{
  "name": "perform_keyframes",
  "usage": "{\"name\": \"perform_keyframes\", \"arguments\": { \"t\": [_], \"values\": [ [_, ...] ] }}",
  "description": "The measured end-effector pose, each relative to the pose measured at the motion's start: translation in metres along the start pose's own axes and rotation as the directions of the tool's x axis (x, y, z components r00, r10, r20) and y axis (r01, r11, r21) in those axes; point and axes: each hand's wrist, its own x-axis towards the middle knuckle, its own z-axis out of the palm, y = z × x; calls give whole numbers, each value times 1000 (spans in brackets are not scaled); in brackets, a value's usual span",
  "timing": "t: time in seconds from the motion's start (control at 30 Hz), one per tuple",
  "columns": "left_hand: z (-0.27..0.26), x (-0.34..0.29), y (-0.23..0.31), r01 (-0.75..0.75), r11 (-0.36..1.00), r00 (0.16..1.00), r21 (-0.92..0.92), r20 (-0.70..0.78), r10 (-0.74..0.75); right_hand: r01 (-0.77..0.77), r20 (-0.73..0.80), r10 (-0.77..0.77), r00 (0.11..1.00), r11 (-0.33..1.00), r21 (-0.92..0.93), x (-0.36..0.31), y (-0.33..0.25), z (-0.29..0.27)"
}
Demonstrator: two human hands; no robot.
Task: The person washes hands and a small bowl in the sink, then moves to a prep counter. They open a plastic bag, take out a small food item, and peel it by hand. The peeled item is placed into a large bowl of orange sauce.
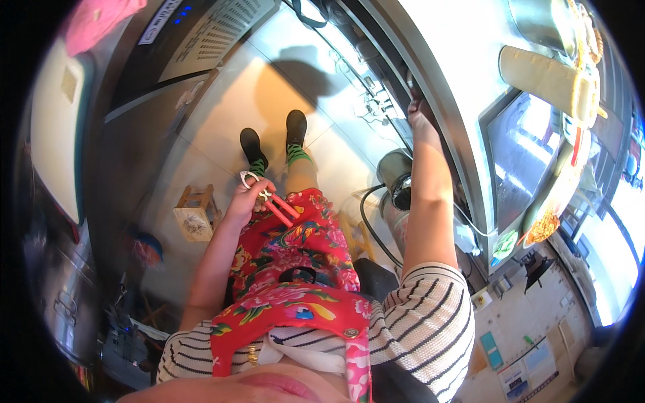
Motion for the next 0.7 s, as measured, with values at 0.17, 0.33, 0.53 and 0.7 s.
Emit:
{"name": "perform_keyframes", "arguments": {
  "t": [0.17,0.33,0.53,0.7],
  "values": [
    [5,-27,-19,-155,984,988,-85,8,156,119,-191,-254,948,842,-527,-78,80,-2],
    [-13,-49,-64,-382,914,924,-134,-80,374,352,226,-298,927,492,-796,-126,134,25],
    [9,-71,-128,-471,846,866,-251,-317,388,658,689,-45,723,-258,-707,-164,148,73],
    [-53,-136,-197,-477,760,852,-442,-444,276,667,660,162,734,-352,-656,-262,225,62]
  ]
}}
